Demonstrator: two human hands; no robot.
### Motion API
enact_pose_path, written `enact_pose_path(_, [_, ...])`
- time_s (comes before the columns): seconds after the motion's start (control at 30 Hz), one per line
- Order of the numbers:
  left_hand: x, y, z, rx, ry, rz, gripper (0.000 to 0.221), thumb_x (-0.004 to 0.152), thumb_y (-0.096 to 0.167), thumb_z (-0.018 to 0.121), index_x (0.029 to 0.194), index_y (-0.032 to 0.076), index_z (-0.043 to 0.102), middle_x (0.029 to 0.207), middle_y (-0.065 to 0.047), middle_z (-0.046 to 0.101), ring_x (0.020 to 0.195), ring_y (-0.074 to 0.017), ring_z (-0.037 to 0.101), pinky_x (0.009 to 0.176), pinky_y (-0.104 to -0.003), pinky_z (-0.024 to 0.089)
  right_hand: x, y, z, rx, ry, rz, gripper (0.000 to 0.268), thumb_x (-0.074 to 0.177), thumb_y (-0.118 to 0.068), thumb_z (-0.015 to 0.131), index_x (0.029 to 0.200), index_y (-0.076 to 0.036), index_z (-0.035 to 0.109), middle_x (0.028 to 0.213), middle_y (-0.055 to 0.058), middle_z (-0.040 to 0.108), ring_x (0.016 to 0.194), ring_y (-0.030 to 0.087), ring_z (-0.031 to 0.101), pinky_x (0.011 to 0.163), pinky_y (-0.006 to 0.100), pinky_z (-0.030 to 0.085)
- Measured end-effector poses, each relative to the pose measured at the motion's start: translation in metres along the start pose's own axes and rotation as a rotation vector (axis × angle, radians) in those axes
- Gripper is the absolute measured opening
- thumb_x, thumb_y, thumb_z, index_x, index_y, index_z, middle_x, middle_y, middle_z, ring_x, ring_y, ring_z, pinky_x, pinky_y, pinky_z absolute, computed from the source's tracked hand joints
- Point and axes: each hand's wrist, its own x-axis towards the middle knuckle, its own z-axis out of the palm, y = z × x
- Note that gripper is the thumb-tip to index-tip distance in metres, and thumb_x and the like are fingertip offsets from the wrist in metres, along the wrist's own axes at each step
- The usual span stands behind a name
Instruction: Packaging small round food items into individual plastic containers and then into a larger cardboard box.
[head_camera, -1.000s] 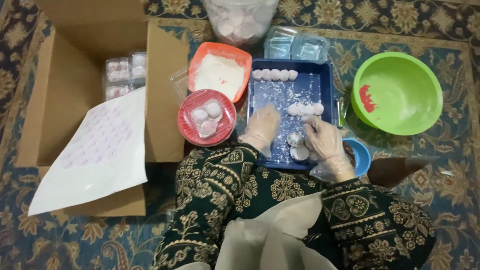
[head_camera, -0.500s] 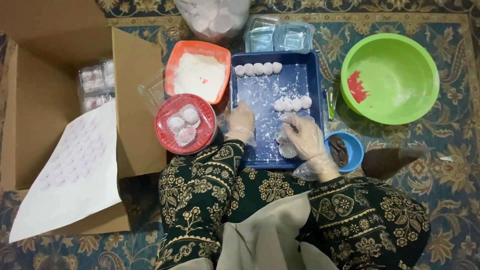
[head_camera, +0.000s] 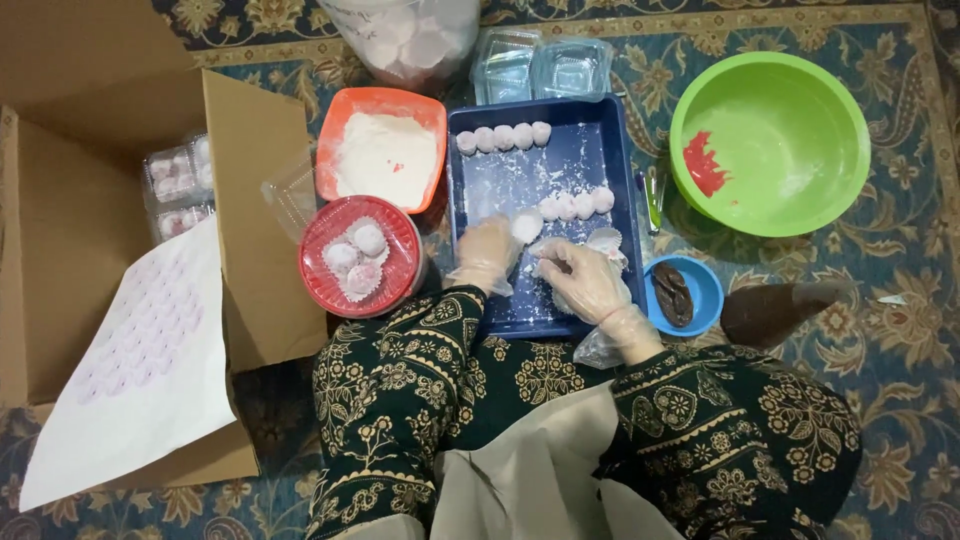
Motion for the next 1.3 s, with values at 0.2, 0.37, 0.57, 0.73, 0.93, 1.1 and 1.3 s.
enact_pose_path(0.2, [-0.006, 0.029, -0.081, -0.194, -0.258, -0.249, 0.035, 0.099, 0.037, 0.051, 0.082, 0.015, 0.071, 0.086, -0.008, 0.077, 0.081, -0.0325, 0.077, 0.069, -0.052, 0.063, 0.006, 0.013, 0.007, -0.02, -0.009, 0.028, 0.027, 0.09, -0.042, 0.067, 0.11, -0.027, 0.076, 0.094, 0.008, 0.078, 0.093, 0.032, 0.073, 0.084, 0.046, 0.057])
enact_pose_path(0.37, [0.012, 0.017, -0.039, -0.415, -0.315, -0.309, 0.044, 0.101, 0.043, 0.045, 0.091, 0.008, 0.068, 0.09, -0.014, 0.075, 0.091, -0.0402, 0.075, 0.077, -0.058, 0.06, 0.004, 0.005, 0.001, -0.007, -0.009, 0.042, 0.025, 0.09, -0.043, 0.067, 0.11, -0.028, 0.076, 0.094, 0.007, 0.078, 0.093, 0.03, 0.073, 0.085, 0.044, 0.057])
enact_pose_path(0.57, [0.029, 0.011, -0.069, -0.518, -0.22, -0.344, 0.052, 0.1, 0.057, 0.047, 0.105, 0.007, 0.063, 0.105, -0.016, 0.068, 0.105, -0.0399, 0.071, 0.092, -0.054, 0.058, 0.003, -0.001, -0.004, 0.001, -0.007, 0.03, 0.026, 0.091, -0.04, 0.067, 0.111, -0.025, 0.075, 0.098, 0.008, 0.078, 0.096, 0.032, 0.073, 0.085, 0.046, 0.056])
enact_pose_path(0.73, [0.044, 0.011, -0.03, -0.537, -0.176, -0.359, 0.035, 0.092, 0.043, 0.063, 0.104, 0.01, 0.064, 0.105, -0.014, 0.064, 0.104, -0.0391, 0.07, 0.088, -0.052, 0.06, 0.007, -0.003, -0.006, 0.013, 0.005, 0.038, 0.027, 0.09, -0.039, 0.067, 0.111, -0.023, 0.075, 0.102, 0.007, 0.079, 0.099, 0.032, 0.073, 0.087, 0.045, 0.057])
enact_pose_path(0.93, [0.024, 0.042, -0.131, -0.75, -0.065, -0.245, 0.023, 0.084, 0.027, 0.058, 0.087, 0.004, 0.062, 0.09, -0.02, 0.063, 0.098, -0.0444, 0.067, 0.088, -0.056, 0.053, 0.003, -0.021, -0.012, -0.001, 0.093, 0.03, 0.032, 0.089, -0.04, 0.066, 0.115, -0.023, 0.074, 0.101, 0.009, 0.077, 0.099, 0.034, 0.073, 0.088, 0.05, 0.057])
enact_pose_path(1.1, [0.002, 0.066, -0.158, -1.141, -0.069, -0.2, 0.023, 0.087, 0.024, 0.06, 0.104, 0.009, 0.056, 0.106, -0.018, 0.068, 0.112, -0.0417, 0.067, 0.095, -0.053, 0.055, -0.004, -0.031, -0.022, 0.193, 0.28, -0.028, 0.039, 0.095, -0.038, 0.064, 0.125, -0.013, 0.07, 0.112, 0.019, 0.075, 0.107, 0.042, 0.068, 0.091, 0.054, 0.054])
enact_pose_path(1.3, [-0.044, 0.059, -0.217, -1.202, -0.33, 0.006, 0.042, 0.1, 0.036, 0.059, 0.133, 0.012, 0.064, 0.125, -0.018, 0.071, 0.124, -0.039, 0.063, 0.104, -0.05, 0.053, 0.002, 0.007, -0.016, 0.348, 0.333, -0.071, 0.036, 0.089, -0.044, 0.075, 0.104, -0.011, 0.073, 0.073, 0.012, 0.064, 0.07, 0.018, 0.061, 0.071, 0.04, 0.054])
